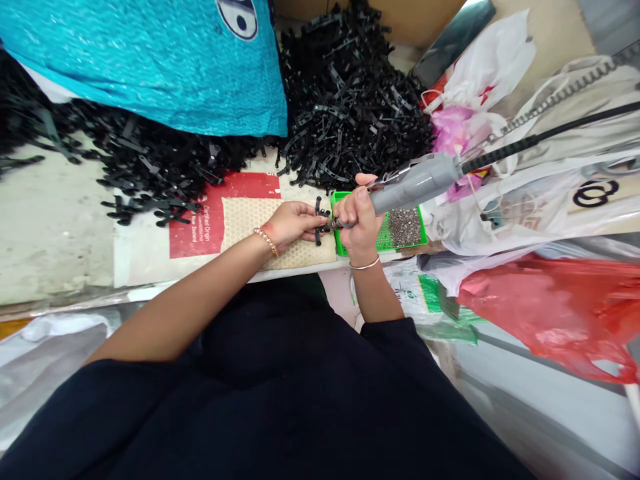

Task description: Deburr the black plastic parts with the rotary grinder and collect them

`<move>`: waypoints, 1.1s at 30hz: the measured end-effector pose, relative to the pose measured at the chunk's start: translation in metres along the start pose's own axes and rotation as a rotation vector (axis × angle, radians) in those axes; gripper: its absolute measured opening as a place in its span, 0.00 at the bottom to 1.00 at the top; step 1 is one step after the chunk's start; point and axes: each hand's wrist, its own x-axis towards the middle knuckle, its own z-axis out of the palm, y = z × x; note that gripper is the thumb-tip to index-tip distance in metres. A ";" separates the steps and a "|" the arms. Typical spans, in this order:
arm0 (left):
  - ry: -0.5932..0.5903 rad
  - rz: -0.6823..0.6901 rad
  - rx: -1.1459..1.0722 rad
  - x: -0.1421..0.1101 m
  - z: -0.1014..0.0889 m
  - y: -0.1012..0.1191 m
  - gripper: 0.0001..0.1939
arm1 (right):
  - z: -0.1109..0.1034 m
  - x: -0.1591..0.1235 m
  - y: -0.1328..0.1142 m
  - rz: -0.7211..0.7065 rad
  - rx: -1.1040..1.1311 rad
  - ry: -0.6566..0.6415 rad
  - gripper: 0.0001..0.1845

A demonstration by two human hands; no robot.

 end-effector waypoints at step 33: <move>0.023 0.006 0.002 0.002 -0.001 -0.005 0.17 | 0.003 -0.005 -0.002 -0.096 -0.035 -0.077 0.30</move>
